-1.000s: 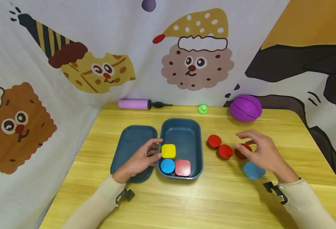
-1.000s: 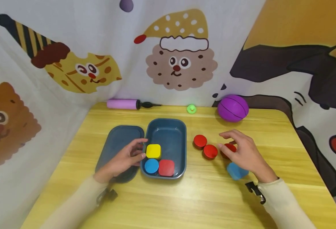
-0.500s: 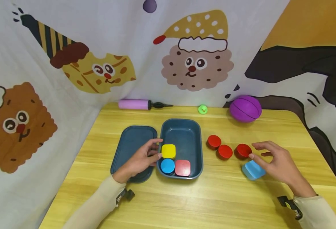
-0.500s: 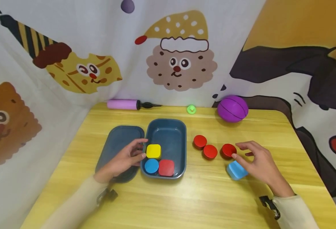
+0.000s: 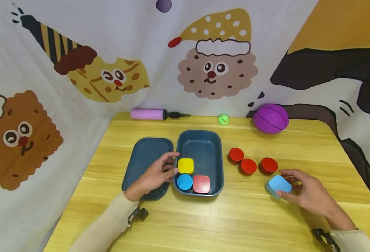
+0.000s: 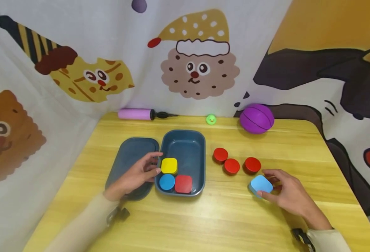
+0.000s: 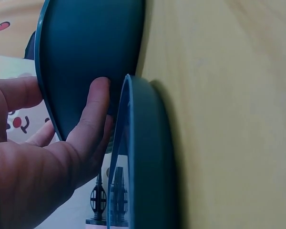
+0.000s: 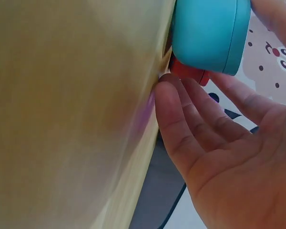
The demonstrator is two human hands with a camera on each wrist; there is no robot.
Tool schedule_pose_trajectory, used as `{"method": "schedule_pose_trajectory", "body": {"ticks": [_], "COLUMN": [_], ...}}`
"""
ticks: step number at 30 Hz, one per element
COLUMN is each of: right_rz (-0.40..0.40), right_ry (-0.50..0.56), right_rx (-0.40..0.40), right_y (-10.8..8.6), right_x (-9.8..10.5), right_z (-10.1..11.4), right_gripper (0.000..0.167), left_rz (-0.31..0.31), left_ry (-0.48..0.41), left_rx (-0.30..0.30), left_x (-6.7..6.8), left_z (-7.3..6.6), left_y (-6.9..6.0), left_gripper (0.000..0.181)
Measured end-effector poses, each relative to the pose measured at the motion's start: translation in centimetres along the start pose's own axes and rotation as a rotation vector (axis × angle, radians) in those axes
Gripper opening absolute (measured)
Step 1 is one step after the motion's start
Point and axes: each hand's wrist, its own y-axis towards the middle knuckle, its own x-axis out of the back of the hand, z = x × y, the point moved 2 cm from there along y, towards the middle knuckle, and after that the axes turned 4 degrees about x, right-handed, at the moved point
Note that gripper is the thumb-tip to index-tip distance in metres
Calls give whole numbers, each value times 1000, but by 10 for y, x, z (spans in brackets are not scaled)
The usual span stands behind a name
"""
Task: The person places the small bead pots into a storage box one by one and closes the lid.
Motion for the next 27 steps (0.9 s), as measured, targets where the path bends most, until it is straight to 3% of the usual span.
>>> {"method": "schedule_pose_trajectory", "body": {"ticks": [6,12,22,27], "right_rz": [-2,-14,-134,-142], "right_ry": [-12,-5,-42,-75], "right_rx": [50,79,193,263], "right_y": [-1,4,17,32], "right_x": [-4,-2,21,27], "right_z": [4,10,33,46], "right_gripper": [73,64,64,67], "left_rz": [-3,-4,4,9], "left_ry": [-2,-10,-15,-32], "left_rx": [5,10,7,9], "left_x": [0,1,1,1], "left_z": [-1,0,0,0], "left_y": [0,-1,0,1], "left_gripper": [60,60,61,60]}}
